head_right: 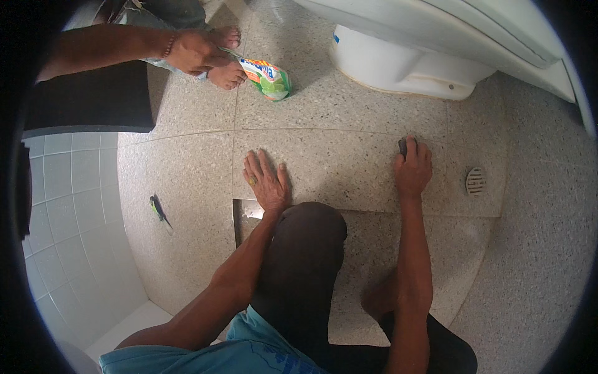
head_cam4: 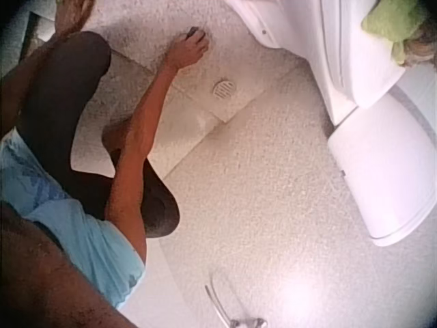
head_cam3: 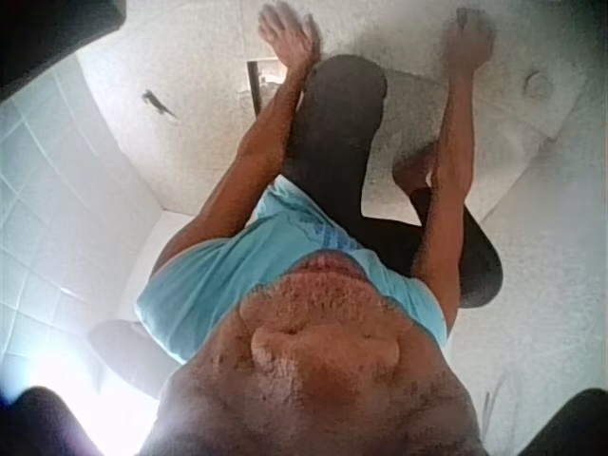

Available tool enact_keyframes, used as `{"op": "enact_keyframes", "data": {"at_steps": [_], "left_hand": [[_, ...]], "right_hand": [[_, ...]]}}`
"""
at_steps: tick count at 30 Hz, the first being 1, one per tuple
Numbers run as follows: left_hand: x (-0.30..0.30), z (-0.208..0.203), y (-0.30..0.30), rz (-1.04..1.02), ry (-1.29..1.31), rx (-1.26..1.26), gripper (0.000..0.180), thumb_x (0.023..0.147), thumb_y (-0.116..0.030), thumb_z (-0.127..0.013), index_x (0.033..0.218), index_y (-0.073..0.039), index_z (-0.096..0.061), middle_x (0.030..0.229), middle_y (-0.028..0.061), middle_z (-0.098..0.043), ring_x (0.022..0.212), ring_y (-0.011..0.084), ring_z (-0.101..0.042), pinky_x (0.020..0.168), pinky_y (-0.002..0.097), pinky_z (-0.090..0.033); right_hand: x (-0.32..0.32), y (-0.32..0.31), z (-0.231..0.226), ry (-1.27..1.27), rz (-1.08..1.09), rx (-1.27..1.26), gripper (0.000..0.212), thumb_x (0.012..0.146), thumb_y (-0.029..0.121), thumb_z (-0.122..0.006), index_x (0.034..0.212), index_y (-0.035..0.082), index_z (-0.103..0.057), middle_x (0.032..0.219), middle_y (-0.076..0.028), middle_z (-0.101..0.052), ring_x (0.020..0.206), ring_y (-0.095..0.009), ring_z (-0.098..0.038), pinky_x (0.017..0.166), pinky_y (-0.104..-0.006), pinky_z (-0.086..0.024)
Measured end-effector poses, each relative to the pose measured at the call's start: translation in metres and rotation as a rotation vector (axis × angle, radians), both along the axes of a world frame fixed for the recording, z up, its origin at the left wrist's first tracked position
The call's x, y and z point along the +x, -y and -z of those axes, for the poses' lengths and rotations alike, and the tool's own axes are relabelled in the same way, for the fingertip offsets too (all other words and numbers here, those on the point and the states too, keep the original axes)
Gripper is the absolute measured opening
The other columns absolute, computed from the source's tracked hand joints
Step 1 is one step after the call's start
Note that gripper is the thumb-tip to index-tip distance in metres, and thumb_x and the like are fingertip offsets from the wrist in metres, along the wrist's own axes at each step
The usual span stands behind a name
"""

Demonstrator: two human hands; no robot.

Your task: The person sprays water on the bathroom floor using a handheld bidet sprayer, then kneels to scrub the tiles with a small brush and wipes the area with a cloth. Another person briefly enters to hand over a cleaning product.

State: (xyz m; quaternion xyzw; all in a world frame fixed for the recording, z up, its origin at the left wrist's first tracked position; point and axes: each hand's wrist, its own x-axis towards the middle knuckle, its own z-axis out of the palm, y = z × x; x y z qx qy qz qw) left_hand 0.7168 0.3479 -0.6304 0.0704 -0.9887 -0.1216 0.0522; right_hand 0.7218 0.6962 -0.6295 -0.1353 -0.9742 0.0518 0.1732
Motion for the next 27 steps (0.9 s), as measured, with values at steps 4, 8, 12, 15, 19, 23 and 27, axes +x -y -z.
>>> {"op": "enact_keyframes", "data": {"at_steps": [4, 8, 12, 15, 19, 23, 27], "left_hand": [[-0.001, -0.002, 0.000, -0.006, 0.021, 0.005, 0.070, 0.101, -0.042, -0.047, 0.156, -0.003, -0.028, 0.162, 0.0252, -0.018, 0.151, 0.0424, -0.013, 0.123, 0.0554, -0.006], [-0.002, -0.004, -0.001, -0.006, 0.007, 0.005, 0.070, 0.101, -0.042, -0.047, 0.156, -0.003, -0.028, 0.162, 0.0254, -0.019, 0.151, 0.0425, -0.013, 0.123, 0.0555, -0.006], [-0.002, 0.003, -0.001, -0.011, -0.019, 0.000, 0.071, 0.100, -0.041, -0.048, 0.156, -0.002, -0.028, 0.162, 0.0267, -0.019, 0.151, 0.0434, -0.013, 0.123, 0.0554, -0.006], [-0.001, 0.008, 0.001, 0.006, -0.010, 0.022, 0.071, 0.099, -0.039, -0.051, 0.155, 0.000, -0.030, 0.161, 0.0284, -0.020, 0.151, 0.0446, -0.014, 0.123, 0.0564, -0.007], [-0.003, 0.002, 0.002, 0.029, -0.049, 0.088, 0.072, 0.097, -0.036, -0.055, 0.152, 0.005, -0.032, 0.159, 0.0335, -0.020, 0.149, 0.0488, -0.014, 0.121, 0.0594, -0.007], [-0.006, -0.005, 0.000, 0.031, -0.031, 0.039, 0.073, 0.098, -0.039, -0.052, 0.152, 0.005, -0.030, 0.158, 0.0343, -0.019, 0.148, 0.0495, -0.013, 0.120, 0.0603, -0.009], [-0.012, -0.003, 0.005, 0.062, 0.043, 0.048, 0.076, 0.098, -0.041, -0.052, 0.153, 0.004, -0.027, 0.159, 0.0337, -0.015, 0.149, 0.0494, -0.009, 0.119, 0.0622, -0.007]], "right_hand": [[0.000, 0.002, -0.002, 0.025, 0.019, -0.015, 0.046, 0.082, 0.013, -0.065, 0.128, 0.009, -0.062, 0.110, -0.014, -0.059, 0.104, -0.032, -0.062, 0.082, -0.0452, -0.057], [-0.003, 0.003, 0.000, 0.081, 0.066, -0.029, 0.047, 0.082, 0.013, -0.065, 0.129, 0.009, -0.062, 0.111, -0.014, -0.058, 0.105, -0.032, -0.061, 0.082, -0.0445, -0.057], [-0.003, 0.001, 0.004, -0.009, 0.030, -0.011, 0.048, 0.083, 0.015, -0.066, 0.130, 0.011, -0.061, 0.114, -0.014, -0.057, 0.106, -0.032, -0.060, 0.083, -0.0449, -0.056], [-0.006, 0.002, 0.006, 0.087, 0.064, -0.032, 0.051, 0.084, 0.016, -0.066, 0.134, 0.012, -0.058, 0.117, -0.013, -0.056, 0.111, -0.031, -0.058, 0.092, -0.0462, -0.052], [-0.018, 0.006, -0.005, 0.238, 0.132, -0.098, 0.051, 0.087, 0.015, -0.067, 0.136, 0.008, -0.056, 0.135, -0.015, -0.054, 0.127, -0.035, -0.051, 0.107, -0.0476, -0.041], [-0.031, 0.008, -0.026, 0.345, 0.134, -0.224, 0.048, 0.092, 0.021, -0.063, 0.137, 0.007, -0.053, 0.139, -0.017, -0.052, 0.131, -0.038, -0.048, 0.107, -0.0516, -0.042], [-0.027, 0.009, -0.046, 0.380, 0.144, -0.123, 0.051, 0.092, 0.020, -0.063, 0.140, 0.007, -0.050, 0.137, -0.018, -0.053, 0.129, -0.036, -0.050, 0.104, -0.0494, -0.044]]}}
